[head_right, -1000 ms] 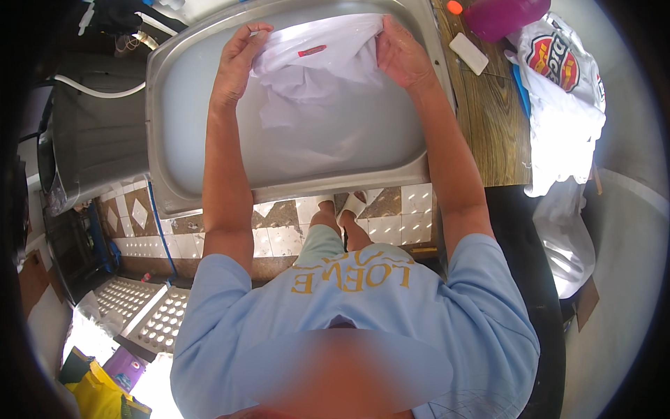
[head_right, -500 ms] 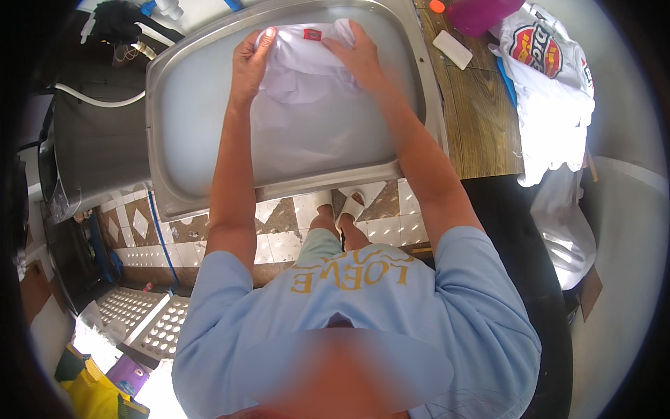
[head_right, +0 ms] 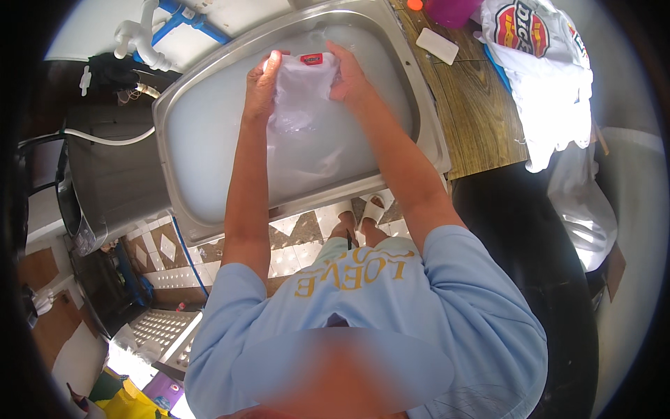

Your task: The person washes white garments by hand in a basin of soapy water, scrubbing them with a bar of soap, and سپس puts them into a washing machine.

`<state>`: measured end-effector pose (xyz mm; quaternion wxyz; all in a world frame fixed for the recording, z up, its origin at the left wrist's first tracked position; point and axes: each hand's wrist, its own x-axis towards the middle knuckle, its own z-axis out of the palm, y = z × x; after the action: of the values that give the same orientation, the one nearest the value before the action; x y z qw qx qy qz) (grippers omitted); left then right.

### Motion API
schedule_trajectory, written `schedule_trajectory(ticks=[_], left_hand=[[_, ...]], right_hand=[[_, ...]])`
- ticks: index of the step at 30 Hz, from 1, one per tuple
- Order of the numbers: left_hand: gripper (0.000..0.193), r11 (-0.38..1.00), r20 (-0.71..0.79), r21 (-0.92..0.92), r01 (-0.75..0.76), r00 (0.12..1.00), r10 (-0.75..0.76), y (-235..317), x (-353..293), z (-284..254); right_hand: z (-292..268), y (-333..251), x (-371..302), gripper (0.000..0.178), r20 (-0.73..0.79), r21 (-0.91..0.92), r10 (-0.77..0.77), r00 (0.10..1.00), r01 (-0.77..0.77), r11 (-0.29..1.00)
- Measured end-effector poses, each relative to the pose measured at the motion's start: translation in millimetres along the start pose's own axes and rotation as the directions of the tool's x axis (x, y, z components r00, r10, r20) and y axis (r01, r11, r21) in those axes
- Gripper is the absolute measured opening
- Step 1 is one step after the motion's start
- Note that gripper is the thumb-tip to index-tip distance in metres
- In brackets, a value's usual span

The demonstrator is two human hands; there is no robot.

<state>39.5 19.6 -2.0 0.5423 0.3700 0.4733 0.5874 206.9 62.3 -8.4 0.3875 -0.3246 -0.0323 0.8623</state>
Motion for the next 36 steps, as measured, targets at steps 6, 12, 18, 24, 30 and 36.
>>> schedule_trajectory(ticks=[6,12,18,24,30,36], left_hand=[[0.031,0.635,0.137,0.474,-0.610,0.764,0.631,-15,-40,109],[0.037,0.607,-0.029,0.658,-0.446,0.790,0.612,-18,4,78],[0.033,0.590,-0.010,0.641,-0.492,0.762,0.647,-30,26,77],[0.040,0.780,-0.154,0.573,-0.251,0.902,0.403,-25,48,21],[0.034,0.788,0.284,0.611,-0.072,0.950,-0.133,60,33,-12],[0.022,0.658,0.281,0.752,-0.047,0.925,-0.255,37,17,-46]], right_hand=[[-26,28,38,0.020,0.427,0.264,-0.052,0.903,-0.070,0.962],[-12,51,1,0.017,0.110,-0.063,-0.300,0.948,0.308,0.949],[-22,44,42,0.019,0.218,0.239,-0.232,0.948,0.178,0.955],[29,31,-9,0.033,-0.080,-0.326,-0.196,0.977,0.160,0.932],[-11,-53,-54,0.050,0.352,-0.713,-0.115,0.929,0.345,0.611],[-22,-55,-46,0.031,0.380,0.189,-0.350,0.856,0.298,0.936]])
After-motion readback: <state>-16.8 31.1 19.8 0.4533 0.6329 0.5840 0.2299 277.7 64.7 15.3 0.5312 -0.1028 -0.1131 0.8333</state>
